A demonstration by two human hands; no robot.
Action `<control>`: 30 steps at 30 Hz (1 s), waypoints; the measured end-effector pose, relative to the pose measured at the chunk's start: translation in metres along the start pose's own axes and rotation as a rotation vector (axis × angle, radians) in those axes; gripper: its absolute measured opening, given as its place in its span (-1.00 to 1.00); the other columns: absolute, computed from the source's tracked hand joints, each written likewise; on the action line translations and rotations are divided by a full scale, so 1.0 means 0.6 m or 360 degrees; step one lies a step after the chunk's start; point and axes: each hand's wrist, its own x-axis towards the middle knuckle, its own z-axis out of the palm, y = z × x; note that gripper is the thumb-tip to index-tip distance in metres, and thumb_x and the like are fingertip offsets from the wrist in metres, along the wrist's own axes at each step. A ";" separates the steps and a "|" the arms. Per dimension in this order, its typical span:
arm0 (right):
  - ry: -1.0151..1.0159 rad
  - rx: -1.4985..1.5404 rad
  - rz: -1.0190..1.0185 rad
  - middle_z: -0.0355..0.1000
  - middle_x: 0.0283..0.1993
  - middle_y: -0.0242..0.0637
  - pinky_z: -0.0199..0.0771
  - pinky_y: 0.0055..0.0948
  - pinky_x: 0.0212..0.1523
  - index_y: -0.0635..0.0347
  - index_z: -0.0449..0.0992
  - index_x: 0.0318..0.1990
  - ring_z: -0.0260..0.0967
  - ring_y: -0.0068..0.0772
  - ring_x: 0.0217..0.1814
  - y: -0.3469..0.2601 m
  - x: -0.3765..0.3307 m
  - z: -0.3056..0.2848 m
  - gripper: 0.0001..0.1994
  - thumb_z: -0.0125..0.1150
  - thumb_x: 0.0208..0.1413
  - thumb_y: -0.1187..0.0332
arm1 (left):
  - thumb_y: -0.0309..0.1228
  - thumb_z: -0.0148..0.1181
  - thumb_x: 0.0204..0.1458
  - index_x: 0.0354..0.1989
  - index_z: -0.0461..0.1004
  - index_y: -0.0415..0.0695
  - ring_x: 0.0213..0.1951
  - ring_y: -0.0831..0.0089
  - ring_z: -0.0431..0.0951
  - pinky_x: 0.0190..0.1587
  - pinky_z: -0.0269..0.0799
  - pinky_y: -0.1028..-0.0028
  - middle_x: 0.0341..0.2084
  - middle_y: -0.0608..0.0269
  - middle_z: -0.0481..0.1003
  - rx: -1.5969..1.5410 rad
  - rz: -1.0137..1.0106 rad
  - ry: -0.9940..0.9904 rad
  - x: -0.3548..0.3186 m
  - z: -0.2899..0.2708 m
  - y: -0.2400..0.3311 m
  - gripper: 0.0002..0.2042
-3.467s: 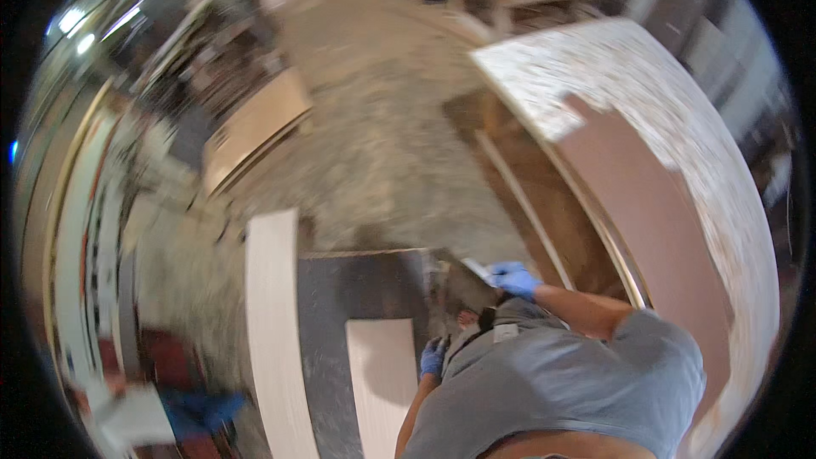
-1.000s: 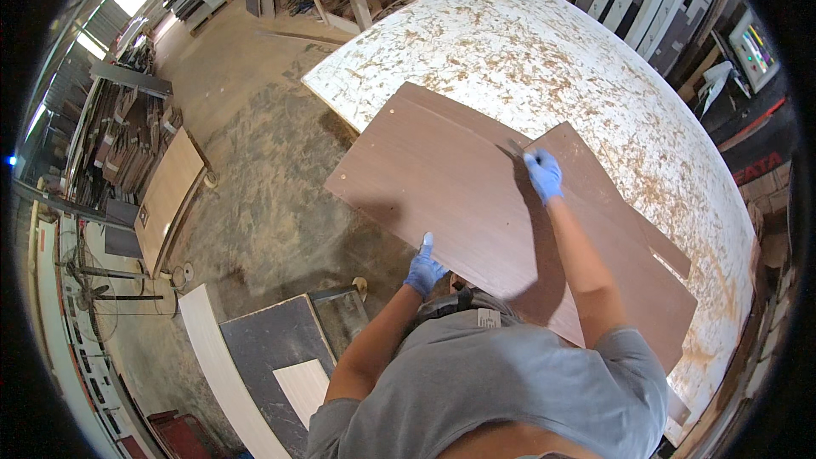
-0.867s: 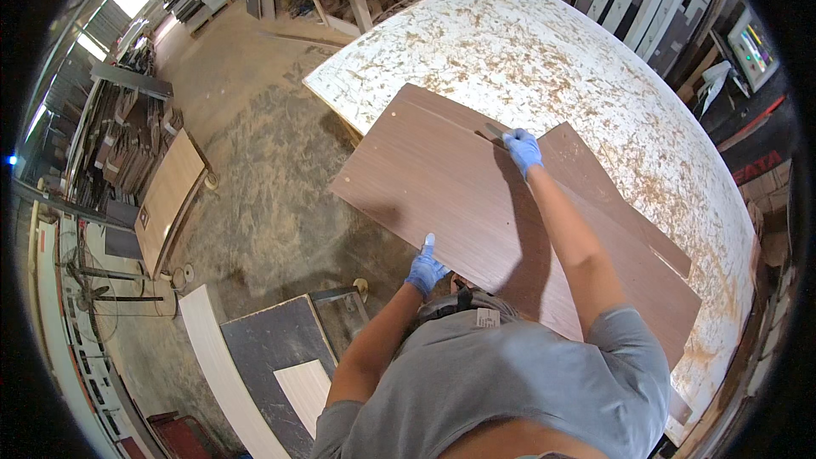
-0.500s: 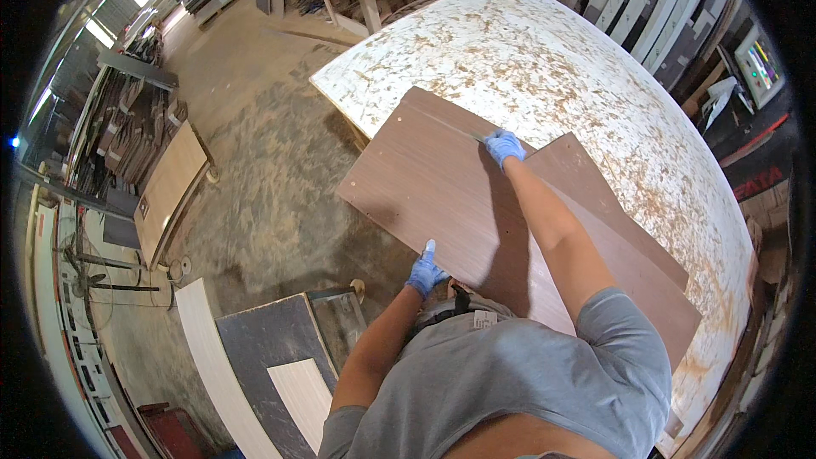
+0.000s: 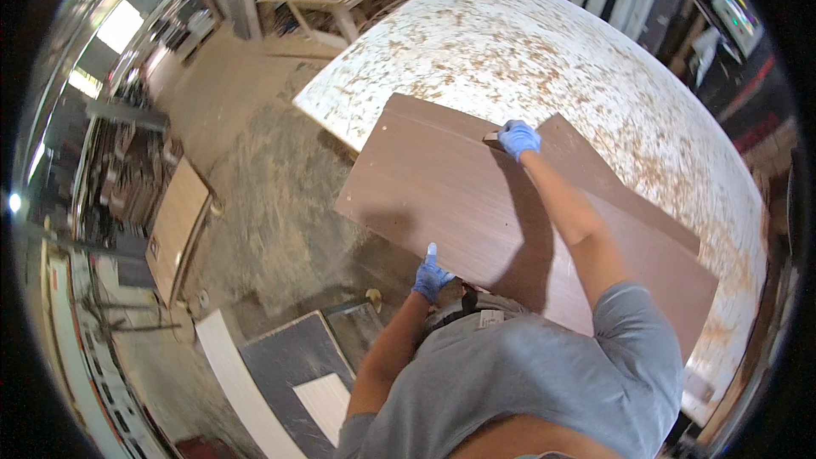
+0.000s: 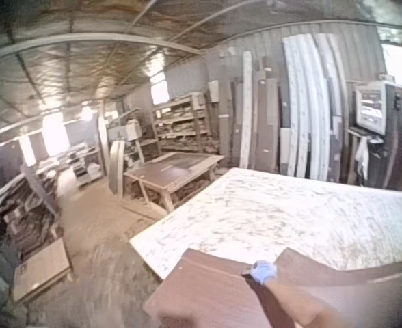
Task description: The person scrapes the surface of brown wood panels using a small metal tool, then stacks the finished pieces on a nearby table. The person also operates a CNC machine control panel at the end.
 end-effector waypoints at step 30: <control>-0.0179 0.0977 0.0170 0.29 -0.66 -0.33 0.14 -0.40 -0.63 0.16 0.40 -0.56 0.19 -0.46 -0.64 0.315 -0.181 -0.071 -0.76 0.10 -0.13 0.17 | 0.13 0.02 -0.01 -0.07 0.38 -0.08 -0.09 0.16 0.39 0.06 0.30 0.15 -0.14 0.19 0.45 0.0067 0.0115 0.0373 -0.043 0.128 0.006 -0.46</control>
